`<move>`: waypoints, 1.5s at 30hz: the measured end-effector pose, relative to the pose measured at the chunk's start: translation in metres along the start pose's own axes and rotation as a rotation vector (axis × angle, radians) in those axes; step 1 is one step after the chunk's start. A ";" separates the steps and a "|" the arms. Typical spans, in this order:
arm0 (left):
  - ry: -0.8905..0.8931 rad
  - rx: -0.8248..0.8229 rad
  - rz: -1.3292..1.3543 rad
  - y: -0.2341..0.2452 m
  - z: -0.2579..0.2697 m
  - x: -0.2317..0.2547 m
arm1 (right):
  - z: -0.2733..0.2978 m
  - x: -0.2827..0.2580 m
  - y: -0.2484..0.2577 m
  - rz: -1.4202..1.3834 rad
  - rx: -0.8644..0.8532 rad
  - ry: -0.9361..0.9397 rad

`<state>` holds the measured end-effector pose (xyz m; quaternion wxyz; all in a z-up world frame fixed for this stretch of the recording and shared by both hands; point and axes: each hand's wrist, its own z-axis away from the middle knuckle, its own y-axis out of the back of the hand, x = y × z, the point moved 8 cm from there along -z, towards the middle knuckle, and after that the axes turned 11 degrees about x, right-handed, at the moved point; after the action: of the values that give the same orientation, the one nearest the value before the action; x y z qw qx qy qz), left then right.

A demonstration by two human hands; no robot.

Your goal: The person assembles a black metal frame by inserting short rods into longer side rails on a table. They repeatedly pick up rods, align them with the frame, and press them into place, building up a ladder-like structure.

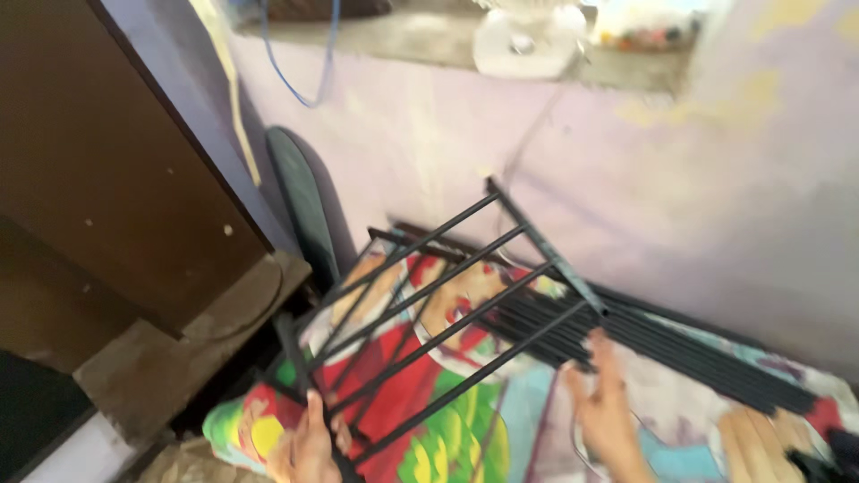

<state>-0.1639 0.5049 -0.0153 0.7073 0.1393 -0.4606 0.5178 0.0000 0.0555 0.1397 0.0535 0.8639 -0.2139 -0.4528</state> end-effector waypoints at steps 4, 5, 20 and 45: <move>0.105 0.182 0.070 0.040 -0.070 -0.029 | 0.072 0.061 -0.167 -0.202 -0.392 -0.508; 0.153 0.208 0.126 0.041 -0.085 -0.038 | 0.088 0.065 -0.204 -0.238 -0.461 -0.537; 0.593 0.374 0.088 0.040 -0.162 -0.105 | 0.153 0.053 -0.357 -0.414 -0.591 -0.819; -0.938 -1.159 -1.473 -0.300 0.242 -0.210 | 0.081 0.165 0.172 0.687 0.130 -0.485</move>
<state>-0.0362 0.0874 0.0313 0.5564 0.2119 -0.6676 -0.4470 -0.0387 -0.1608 0.0163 0.0949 0.6124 -0.5240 -0.5843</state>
